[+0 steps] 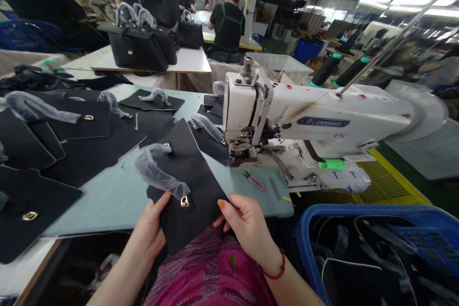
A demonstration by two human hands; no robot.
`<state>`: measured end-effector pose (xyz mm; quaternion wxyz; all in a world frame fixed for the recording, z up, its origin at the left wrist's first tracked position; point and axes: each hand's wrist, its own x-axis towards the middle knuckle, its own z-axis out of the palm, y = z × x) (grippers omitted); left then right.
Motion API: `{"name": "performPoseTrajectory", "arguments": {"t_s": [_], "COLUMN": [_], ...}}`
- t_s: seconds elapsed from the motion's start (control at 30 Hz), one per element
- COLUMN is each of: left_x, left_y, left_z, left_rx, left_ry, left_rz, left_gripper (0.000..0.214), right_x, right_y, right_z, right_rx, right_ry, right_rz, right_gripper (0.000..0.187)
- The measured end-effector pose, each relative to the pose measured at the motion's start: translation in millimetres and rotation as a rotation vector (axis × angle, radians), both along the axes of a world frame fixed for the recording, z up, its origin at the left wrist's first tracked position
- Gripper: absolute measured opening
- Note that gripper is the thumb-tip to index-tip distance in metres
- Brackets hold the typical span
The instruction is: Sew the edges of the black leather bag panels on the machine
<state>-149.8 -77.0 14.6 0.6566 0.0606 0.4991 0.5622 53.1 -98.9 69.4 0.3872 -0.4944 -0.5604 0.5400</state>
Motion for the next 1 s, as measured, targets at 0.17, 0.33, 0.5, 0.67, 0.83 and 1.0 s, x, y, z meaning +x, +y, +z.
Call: {"name": "performPoseTrajectory", "arguments": {"t_s": [0.17, 0.33, 0.5, 0.67, 0.83, 1.0], "left_x": [37.2, 49.7, 55.7, 60.4, 57.4, 65.4], "left_y": [-39.1, -63.1, -33.4, 9.3, 65.8, 112.0], "left_z": [-39.2, -37.4, -8.8, 0.3, 2.7, -2.5], "left_rx": [-0.085, -0.025, 0.008, 0.018, 0.117, 0.111], "left_ry": [-0.06, -0.382, -0.467, -0.098, 0.113, 0.203], "left_rz": [-0.2, -0.35, -0.446, -0.138, -0.222, -0.289], "left_gripper": [0.041, 0.04, 0.052, 0.035, 0.038, 0.044], "right_x": [4.7, 4.7, -5.8, -10.1, -2.6, 5.0], "right_y": [-4.4, -7.6, -9.8, 5.4, 44.2, 78.2], "right_z": [8.9, 6.7, -10.0, -32.8, -43.2, -56.6], "right_rx": [0.352, 0.312, 0.101, -0.113, -0.095, -0.093], "right_ry": [-0.435, -0.388, -0.059, 0.168, 0.173, 0.178], "right_rz": [0.048, 0.085, 0.048, -0.072, -0.085, -0.165], "right_gripper": [0.037, 0.037, 0.041, 0.042, 0.047, 0.051]}}
